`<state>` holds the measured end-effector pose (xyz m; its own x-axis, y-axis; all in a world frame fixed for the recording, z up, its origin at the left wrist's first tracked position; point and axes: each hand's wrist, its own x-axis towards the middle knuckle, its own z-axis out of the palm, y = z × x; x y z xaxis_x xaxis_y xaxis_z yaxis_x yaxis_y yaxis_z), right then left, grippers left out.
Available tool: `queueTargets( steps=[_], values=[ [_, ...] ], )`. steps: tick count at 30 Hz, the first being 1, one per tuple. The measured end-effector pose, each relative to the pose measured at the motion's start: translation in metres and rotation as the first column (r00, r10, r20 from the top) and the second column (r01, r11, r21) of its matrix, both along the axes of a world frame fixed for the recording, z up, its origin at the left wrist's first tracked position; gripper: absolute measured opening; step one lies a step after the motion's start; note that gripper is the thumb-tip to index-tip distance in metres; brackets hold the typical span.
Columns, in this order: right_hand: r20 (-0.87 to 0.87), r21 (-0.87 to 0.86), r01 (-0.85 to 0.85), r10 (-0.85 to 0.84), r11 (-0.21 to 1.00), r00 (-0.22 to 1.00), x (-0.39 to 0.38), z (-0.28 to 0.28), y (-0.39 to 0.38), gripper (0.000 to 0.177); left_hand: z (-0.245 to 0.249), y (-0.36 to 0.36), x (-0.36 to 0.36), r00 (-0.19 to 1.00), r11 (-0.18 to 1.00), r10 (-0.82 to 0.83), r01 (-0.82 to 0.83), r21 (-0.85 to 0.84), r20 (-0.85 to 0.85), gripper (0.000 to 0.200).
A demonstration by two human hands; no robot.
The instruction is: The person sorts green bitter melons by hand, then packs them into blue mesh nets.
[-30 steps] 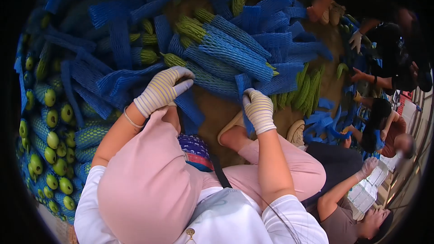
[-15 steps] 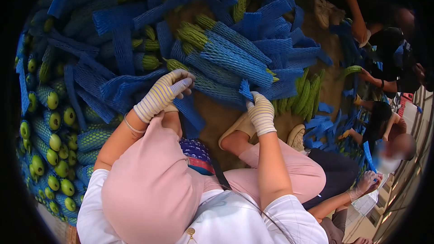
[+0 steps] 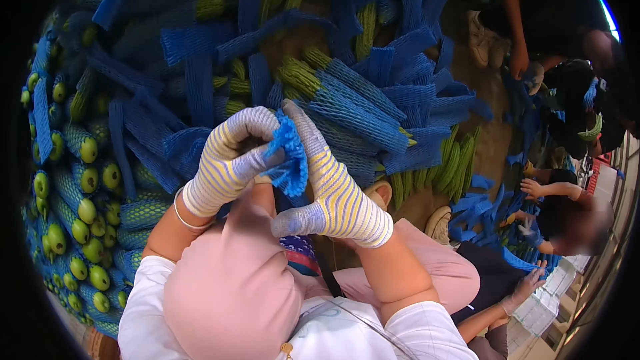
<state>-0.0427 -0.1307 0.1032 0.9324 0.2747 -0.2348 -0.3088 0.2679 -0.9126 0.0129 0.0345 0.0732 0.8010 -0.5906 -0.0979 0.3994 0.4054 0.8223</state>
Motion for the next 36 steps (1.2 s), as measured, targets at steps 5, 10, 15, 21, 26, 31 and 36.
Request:
queueTargets(
  steps=[5,10,15,21,26,31,36],
  values=[
    [0.137,-0.428,0.124,-0.071,0.895,0.988,0.011,0.009,0.000,0.087,0.009,0.012,0.013,0.872,0.986,0.012,-0.091,0.138,0.490,0.012],
    [-0.081,-0.090,0.449,-0.456,0.889,0.886,0.028,-0.016,-0.014,0.031,-0.014,0.019,0.016,0.986,0.990,0.109,-0.119,0.078,0.124,0.010],
    [0.181,-0.677,0.410,-0.402,0.611,0.898,0.038,-0.073,-0.019,0.020,-0.038,0.011,0.023,0.988,0.930,0.153,-0.151,0.336,0.021,0.016],
    [0.277,-0.659,0.367,-0.242,0.656,0.930,0.051,-0.082,-0.002,0.021,-0.012,-0.004,0.027,0.563,0.903,-0.248,-0.159,0.398,0.788,0.033],
    [0.452,-0.648,0.544,-0.304,0.533,0.838,0.060,-0.074,0.003,0.018,-0.049,-0.011,0.031,0.594,0.577,-0.413,-0.416,0.703,0.690,0.032],
    [0.401,-0.749,0.342,-0.023,0.568,0.916,0.048,-0.086,0.017,0.015,-0.064,-0.012,0.039,0.962,0.939,0.206,-0.142,0.312,-0.182,0.038],
    [0.311,-0.535,0.297,-0.143,0.791,0.940,0.052,-0.083,0.005,0.014,-0.089,-0.015,0.048,0.876,0.920,0.212,-0.329,-0.215,-0.433,0.036]
  ],
)
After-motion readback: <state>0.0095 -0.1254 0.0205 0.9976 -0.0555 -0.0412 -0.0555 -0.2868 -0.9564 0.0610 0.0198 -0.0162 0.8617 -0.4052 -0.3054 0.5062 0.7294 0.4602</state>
